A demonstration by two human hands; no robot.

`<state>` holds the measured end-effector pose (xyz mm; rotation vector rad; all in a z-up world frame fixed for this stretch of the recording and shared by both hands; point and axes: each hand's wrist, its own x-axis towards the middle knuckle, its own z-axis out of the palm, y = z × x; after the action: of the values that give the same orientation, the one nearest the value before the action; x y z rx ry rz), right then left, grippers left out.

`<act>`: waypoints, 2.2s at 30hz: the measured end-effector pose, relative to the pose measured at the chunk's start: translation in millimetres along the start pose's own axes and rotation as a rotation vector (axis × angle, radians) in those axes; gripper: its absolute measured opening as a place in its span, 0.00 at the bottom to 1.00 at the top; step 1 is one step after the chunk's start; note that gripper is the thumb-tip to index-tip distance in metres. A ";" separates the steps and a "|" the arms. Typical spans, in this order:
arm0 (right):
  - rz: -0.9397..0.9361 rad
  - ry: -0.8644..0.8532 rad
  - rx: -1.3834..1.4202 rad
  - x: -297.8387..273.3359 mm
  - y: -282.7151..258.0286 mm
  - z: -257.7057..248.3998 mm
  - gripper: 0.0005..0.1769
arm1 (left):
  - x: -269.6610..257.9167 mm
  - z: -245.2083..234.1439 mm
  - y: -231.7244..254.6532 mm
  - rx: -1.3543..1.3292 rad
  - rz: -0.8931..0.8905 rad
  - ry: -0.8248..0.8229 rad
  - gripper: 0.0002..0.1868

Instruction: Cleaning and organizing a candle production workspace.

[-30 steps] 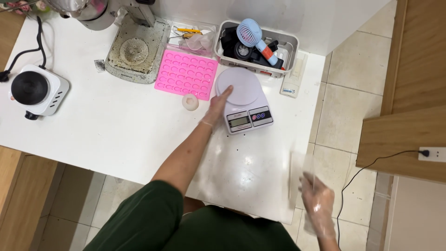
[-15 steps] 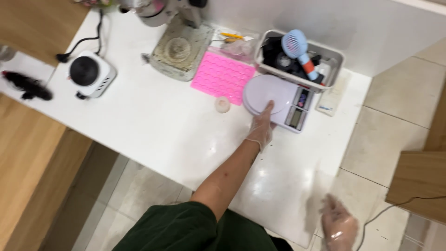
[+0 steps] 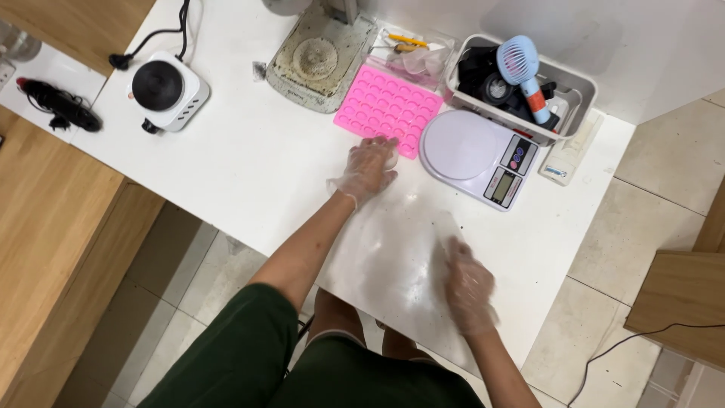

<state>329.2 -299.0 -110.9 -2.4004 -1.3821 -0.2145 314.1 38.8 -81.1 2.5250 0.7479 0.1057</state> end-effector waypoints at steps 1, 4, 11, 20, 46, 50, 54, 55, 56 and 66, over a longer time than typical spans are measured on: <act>-0.002 -0.006 -0.002 18.7 -9.1 1.2 0.36 | -2.7 -0.1 -4.6 -0.005 -0.003 -0.002 0.43; -0.067 -0.008 -0.010 71.5 -31.8 12.8 0.34 | -14.7 -2.1 -21.7 -0.097 0.006 -0.052 0.34; 0.008 -0.412 -0.329 150.6 -57.4 49.0 0.30 | -115.5 -67.0 -74.8 -0.483 -0.203 0.302 0.33; -0.219 -0.415 -0.419 173.4 -56.8 82.8 0.31 | -236.1 -131.5 -133.4 -0.721 -0.802 0.239 0.33; -0.465 -0.293 -0.525 253.9 -128.7 162.3 0.36 | -244.2 -165.9 -175.9 -0.516 -0.580 0.115 0.33; -0.599 -0.372 -0.502 216.2 -158.5 136.9 0.31 | -231.5 -172.6 -182.8 -0.515 -0.578 0.091 0.34; -0.600 -0.071 -0.058 176.8 -167.0 102.3 0.29 | -213.2 -182.2 -179.2 -0.522 -0.573 0.048 0.34; -0.583 -0.070 -0.070 167.9 -160.0 80.2 0.29 | -207.0 -182.8 -176.1 -0.523 -0.556 0.035 0.34; -0.443 0.039 0.010 159.0 -153.3 58.0 0.22 | -200.4 -183.1 -172.6 -0.524 -0.552 0.012 0.34; 0.711 -0.022 -0.217 -18.7 27.9 -8.6 0.11 | -62.2 -135.6 -130.1 -0.360 0.057 -0.143 0.38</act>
<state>344.1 -330.0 -115.1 -2.9027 -0.4562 -0.1503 169.2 160.2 -22.1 2.1848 0.5454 0.0708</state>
